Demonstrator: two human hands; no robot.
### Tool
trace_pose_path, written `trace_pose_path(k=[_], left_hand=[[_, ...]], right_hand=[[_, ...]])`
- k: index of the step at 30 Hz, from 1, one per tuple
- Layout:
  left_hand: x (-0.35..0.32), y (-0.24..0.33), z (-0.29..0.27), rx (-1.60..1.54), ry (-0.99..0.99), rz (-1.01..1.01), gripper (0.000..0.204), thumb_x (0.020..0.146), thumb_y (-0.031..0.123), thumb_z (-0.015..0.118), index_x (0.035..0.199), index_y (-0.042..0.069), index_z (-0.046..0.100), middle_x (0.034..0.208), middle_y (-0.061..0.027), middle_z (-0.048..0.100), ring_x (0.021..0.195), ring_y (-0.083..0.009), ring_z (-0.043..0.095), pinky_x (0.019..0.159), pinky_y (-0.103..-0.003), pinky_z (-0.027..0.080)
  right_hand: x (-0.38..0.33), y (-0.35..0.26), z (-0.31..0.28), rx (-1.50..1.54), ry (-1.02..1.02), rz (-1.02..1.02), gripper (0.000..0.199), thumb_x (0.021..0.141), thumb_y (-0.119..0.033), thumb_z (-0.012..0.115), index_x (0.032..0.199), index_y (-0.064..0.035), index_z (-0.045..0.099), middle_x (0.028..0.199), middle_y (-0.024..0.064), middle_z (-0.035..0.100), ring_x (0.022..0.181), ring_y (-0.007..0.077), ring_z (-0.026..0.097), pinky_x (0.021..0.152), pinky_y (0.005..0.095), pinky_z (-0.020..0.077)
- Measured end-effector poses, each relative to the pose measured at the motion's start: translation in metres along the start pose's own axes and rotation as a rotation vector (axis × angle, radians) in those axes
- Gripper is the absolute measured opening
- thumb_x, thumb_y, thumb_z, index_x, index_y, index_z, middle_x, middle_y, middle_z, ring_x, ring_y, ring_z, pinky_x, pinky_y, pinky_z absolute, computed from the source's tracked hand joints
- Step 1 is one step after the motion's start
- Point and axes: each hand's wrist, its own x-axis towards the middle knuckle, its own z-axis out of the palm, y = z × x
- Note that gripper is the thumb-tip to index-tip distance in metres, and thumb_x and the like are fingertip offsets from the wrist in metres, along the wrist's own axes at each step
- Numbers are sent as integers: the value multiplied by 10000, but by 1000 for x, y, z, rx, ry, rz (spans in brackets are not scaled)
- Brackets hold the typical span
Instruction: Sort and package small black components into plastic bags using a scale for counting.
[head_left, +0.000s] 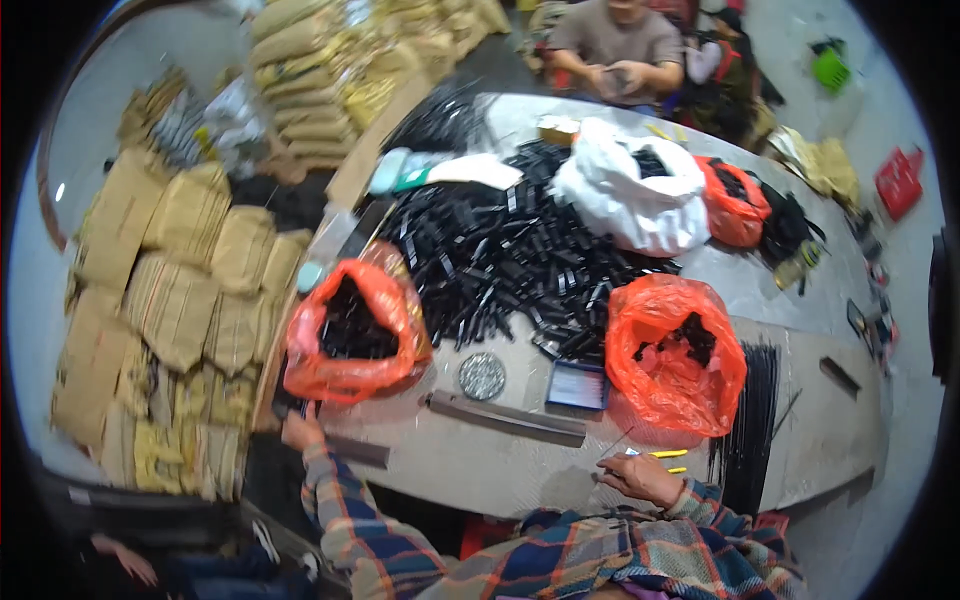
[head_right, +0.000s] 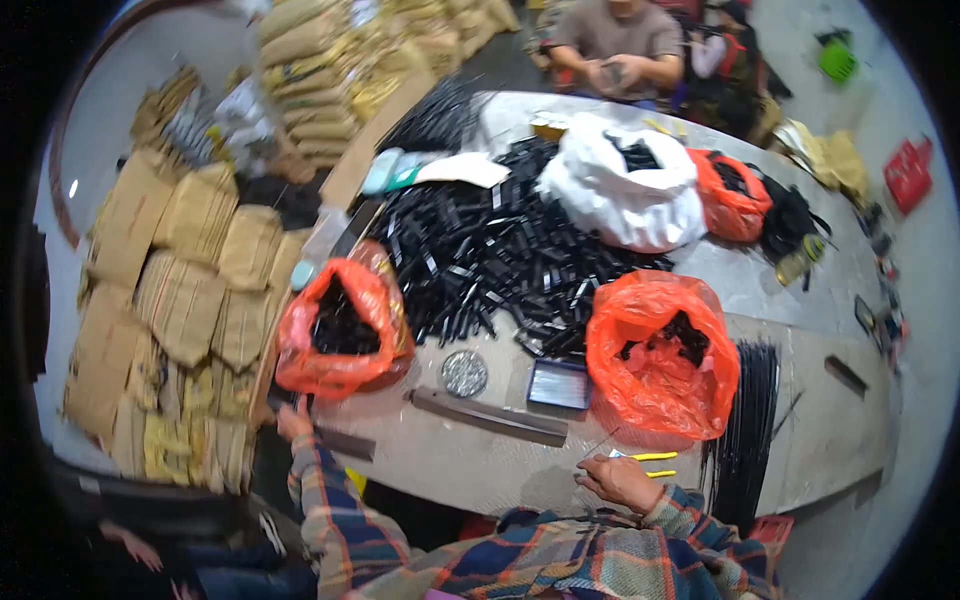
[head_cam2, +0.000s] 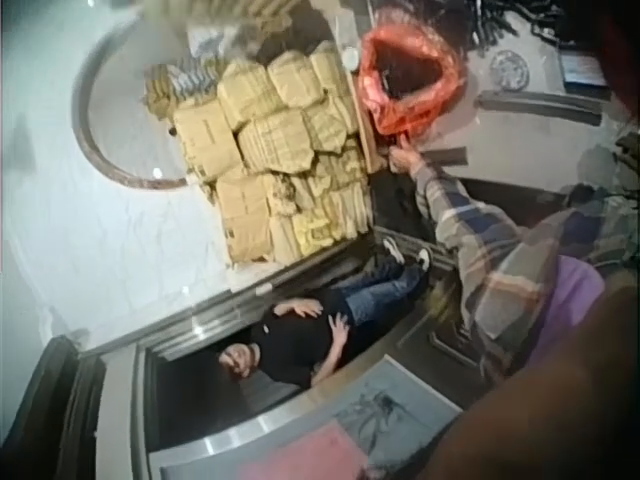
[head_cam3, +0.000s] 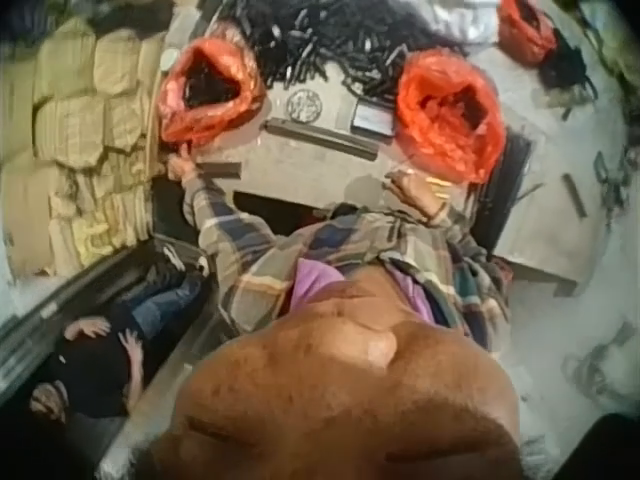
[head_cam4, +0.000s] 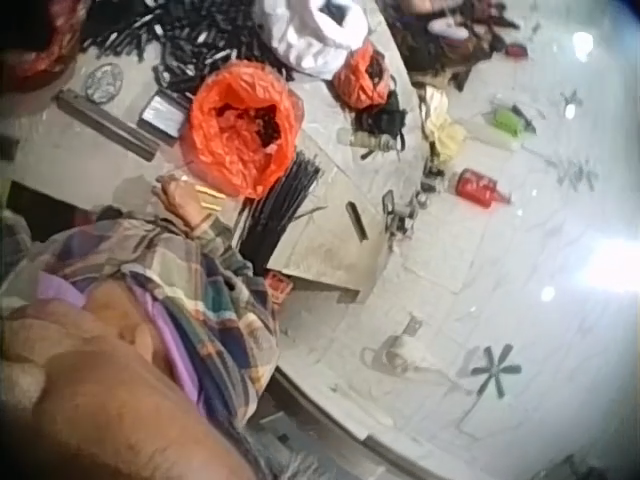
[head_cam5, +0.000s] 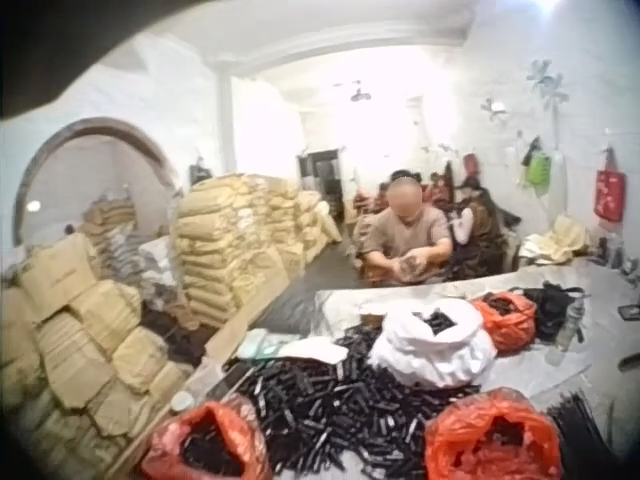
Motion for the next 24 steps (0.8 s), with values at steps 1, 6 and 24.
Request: trace_pose_path(k=[1,6,24], left_hand=[[1,7,2,72,27,12,499,699,510,659,740,17,603,721,-200,601,687,-399,574,627,-477,447],[1,52,-20,-11,11,-78,507,718,495,650,767,-4,575,798,-206,583,775,-399,568,674,-466,455],[-2,35,-11,-171,7,-8,422,655,381,736,723,5,556,759,-215,592,723,-414,570,626,-487,449]], right_hand=[[-2,2,2,-3,51,17,298,845,-304,534,1008,-60,586,871,143,616,757,331,601,644,416,480],[-4,-1,-3,99,120,65,263,791,-216,622,986,-41,603,845,138,630,715,330,600,613,382,473],[15,-6,2,26,9,-52,249,783,-178,615,978,-25,590,827,152,613,716,338,594,602,392,468]])
